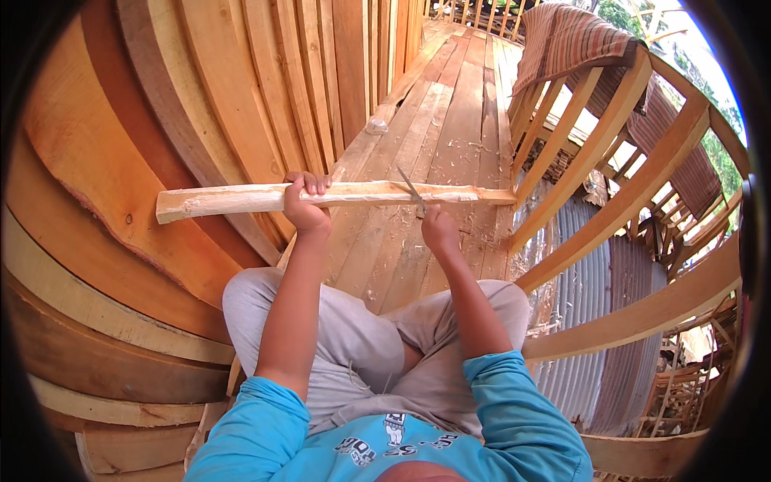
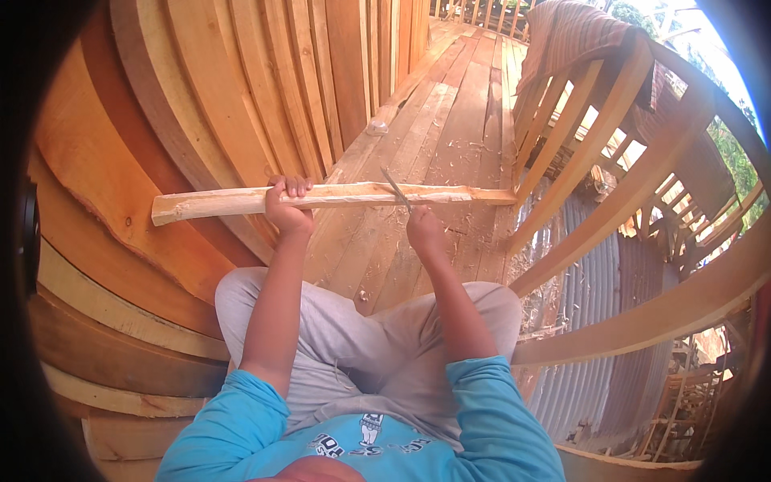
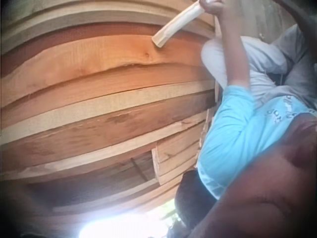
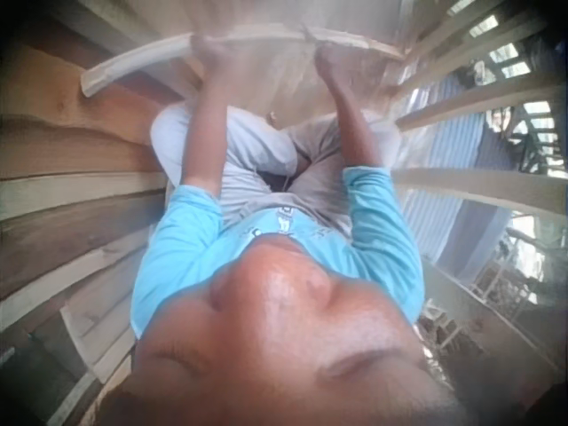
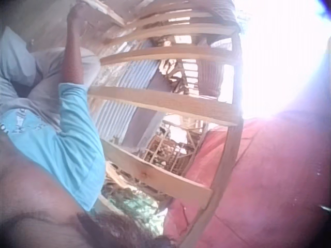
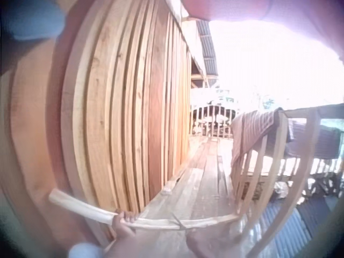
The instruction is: The person sits on the floor and uses a knife to carve a long, thin piece of wood. They repeatedly shave thin layers from the surface, rotating the wood to work on different sides.
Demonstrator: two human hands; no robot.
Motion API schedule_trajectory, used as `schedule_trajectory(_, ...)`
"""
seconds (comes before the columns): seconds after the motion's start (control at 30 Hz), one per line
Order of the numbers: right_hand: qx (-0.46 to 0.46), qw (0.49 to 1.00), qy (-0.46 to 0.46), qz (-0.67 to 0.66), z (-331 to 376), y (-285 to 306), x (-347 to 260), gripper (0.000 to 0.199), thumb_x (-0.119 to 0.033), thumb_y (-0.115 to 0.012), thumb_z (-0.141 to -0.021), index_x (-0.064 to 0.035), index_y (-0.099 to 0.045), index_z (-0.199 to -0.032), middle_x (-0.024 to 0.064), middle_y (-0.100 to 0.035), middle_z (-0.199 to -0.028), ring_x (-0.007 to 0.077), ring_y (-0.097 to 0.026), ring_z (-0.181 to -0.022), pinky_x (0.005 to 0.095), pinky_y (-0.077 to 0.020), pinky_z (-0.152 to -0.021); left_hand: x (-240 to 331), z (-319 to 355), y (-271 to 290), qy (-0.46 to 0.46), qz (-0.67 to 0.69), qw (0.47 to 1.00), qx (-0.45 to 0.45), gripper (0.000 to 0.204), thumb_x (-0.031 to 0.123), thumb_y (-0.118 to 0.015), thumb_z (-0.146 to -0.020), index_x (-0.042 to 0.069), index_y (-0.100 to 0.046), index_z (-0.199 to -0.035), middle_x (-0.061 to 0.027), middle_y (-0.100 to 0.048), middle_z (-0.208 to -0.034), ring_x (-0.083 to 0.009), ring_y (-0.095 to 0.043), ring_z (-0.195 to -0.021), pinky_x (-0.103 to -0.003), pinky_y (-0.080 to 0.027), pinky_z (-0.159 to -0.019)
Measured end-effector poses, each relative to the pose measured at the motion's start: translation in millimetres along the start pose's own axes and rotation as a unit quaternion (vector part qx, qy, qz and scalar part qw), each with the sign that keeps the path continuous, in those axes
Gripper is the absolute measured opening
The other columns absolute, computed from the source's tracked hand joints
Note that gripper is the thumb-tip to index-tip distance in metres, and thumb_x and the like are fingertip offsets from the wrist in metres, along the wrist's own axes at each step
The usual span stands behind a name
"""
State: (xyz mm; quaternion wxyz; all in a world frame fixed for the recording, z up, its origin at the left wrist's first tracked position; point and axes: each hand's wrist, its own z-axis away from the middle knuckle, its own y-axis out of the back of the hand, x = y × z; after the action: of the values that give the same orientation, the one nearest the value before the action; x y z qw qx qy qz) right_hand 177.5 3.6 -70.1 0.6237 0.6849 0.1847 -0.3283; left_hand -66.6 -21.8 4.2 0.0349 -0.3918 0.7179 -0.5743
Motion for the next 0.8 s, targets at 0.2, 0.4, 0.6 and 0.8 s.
schedule_trajectory(0.2,-0.003,1.000,-0.005,-0.028,19,3,-21,0.063,-0.037,-0.027,-0.098,0.0096,-0.066,-0.081,0.0352,-0.063,-0.088,0.0536,-0.060,-0.088,0.0572,-0.0454,-0.084,-2,1,0,-0.018,-0.022,1.000,0.008,0.015,0.020,-0.052,-0.079,0.016,-0.039,-0.072,0.0020,-0.034,-0.058,-0.0117,-0.036,-0.056,-0.033,-0.037,-0.066)
schedule_trajectory(0.4,0.022,0.998,0.016,0.049,-5,8,-21,0.053,-0.030,-0.032,-0.097,0.0062,-0.067,-0.079,0.0331,-0.063,-0.081,0.0485,-0.063,-0.081,0.0576,-0.0475,-0.077,1,-1,-2,-0.013,-0.036,0.999,0.020,0.014,0.021,-0.052,-0.080,0.018,-0.040,-0.072,0.0035,-0.034,-0.056,-0.0102,-0.036,-0.054,-0.031,-0.036,-0.065)
schedule_trajectory(0.6,0.052,0.998,0.017,-0.031,6,-17,-12,0.055,-0.028,-0.032,-0.097,0.0068,-0.063,-0.068,0.0316,-0.060,-0.068,0.0490,-0.061,-0.068,0.0580,-0.0467,-0.066,-1,0,-4,-0.009,-0.058,0.998,0.017,0.014,0.023,-0.051,-0.079,0.019,-0.038,-0.073,0.0046,-0.034,-0.055,-0.0095,-0.035,-0.053,-0.030,-0.036,-0.065)
schedule_trajectory(0.8,0.073,0.996,0.045,0.004,-7,-6,-12,0.058,-0.030,-0.033,-0.098,0.0067,-0.059,-0.062,0.0317,-0.057,-0.064,0.0507,-0.058,-0.064,0.0566,-0.0453,-0.063,1,0,-3,-0.008,-0.081,0.996,0.025,0.014,0.022,-0.049,-0.079,0.018,-0.037,-0.074,0.0043,-0.034,-0.055,-0.0096,-0.036,-0.053,-0.031,-0.036,-0.066)
